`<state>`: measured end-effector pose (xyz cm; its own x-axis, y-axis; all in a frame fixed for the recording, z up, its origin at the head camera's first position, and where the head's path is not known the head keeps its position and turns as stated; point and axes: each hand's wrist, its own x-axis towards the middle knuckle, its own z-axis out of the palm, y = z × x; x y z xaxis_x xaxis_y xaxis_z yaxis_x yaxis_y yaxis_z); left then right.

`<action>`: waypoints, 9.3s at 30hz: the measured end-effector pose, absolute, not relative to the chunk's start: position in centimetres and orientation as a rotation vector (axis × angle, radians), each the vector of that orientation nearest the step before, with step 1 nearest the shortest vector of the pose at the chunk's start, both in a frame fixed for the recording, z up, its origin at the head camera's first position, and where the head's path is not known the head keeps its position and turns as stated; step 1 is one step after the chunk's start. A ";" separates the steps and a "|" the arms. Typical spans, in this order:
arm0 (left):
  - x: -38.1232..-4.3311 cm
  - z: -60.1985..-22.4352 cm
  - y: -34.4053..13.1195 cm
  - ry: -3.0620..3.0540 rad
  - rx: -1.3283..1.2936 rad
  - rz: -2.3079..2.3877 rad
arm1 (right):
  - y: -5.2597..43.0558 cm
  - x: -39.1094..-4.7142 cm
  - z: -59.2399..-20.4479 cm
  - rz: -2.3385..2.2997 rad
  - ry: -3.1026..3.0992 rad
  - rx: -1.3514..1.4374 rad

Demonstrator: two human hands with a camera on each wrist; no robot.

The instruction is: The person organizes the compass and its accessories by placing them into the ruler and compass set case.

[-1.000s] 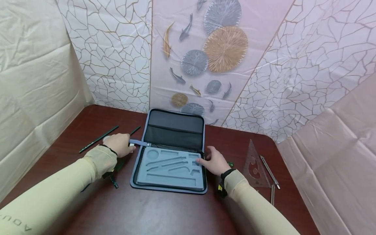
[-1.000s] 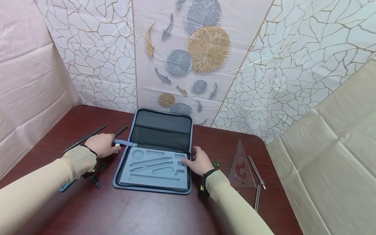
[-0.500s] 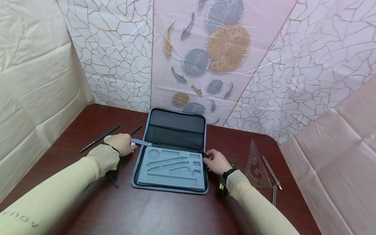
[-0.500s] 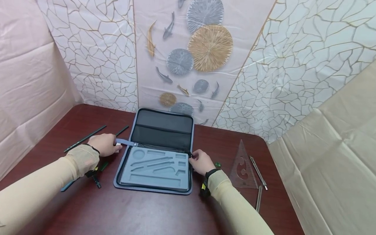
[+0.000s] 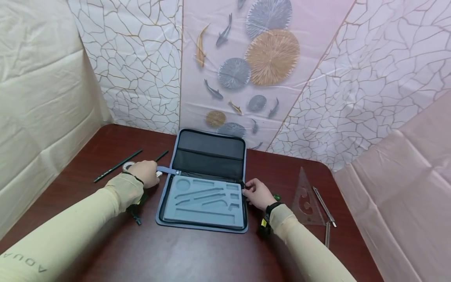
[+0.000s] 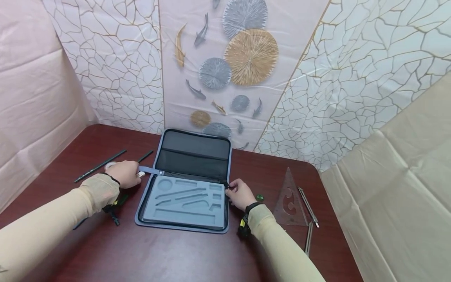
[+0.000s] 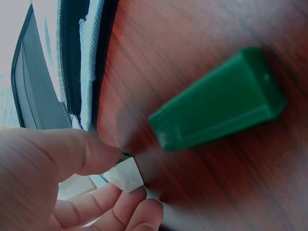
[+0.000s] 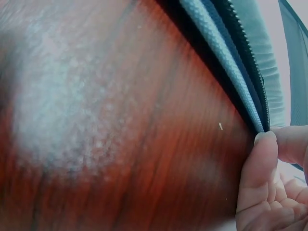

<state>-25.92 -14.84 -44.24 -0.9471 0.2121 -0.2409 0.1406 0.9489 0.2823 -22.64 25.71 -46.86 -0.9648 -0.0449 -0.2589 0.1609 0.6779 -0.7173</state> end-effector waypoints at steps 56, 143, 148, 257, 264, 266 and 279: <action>-26.1 -44.8 6.5 2.808 1.207 0.342 | 25.4 -22.5 -46.9 -1.157 2.674 0.128; -25.4 -44.2 -21.3 3.063 0.505 0.315 | 24.9 -22.0 -47.4 -1.052 2.732 0.192; -25.8 -44.3 -21.4 3.056 0.503 0.358 | 24.9 -21.9 -47.7 -1.093 2.734 0.201; -18.3 -42.9 -8.5 2.792 0.918 0.073 | 25.1 -22.2 -47.6 -1.081 2.699 0.134; -18.6 -43.4 -9.2 2.781 0.937 0.124 | 25.1 -22.1 -47.4 -1.073 2.729 0.123; -18.7 -43.7 -9.5 2.772 0.925 0.144 | 25.1 -22.2 -47.5 -1.074 2.725 0.121; -20.7 -43.2 -13.5 2.889 0.946 0.486 | 25.4 -22.2 -47.8 -1.090 2.710 0.133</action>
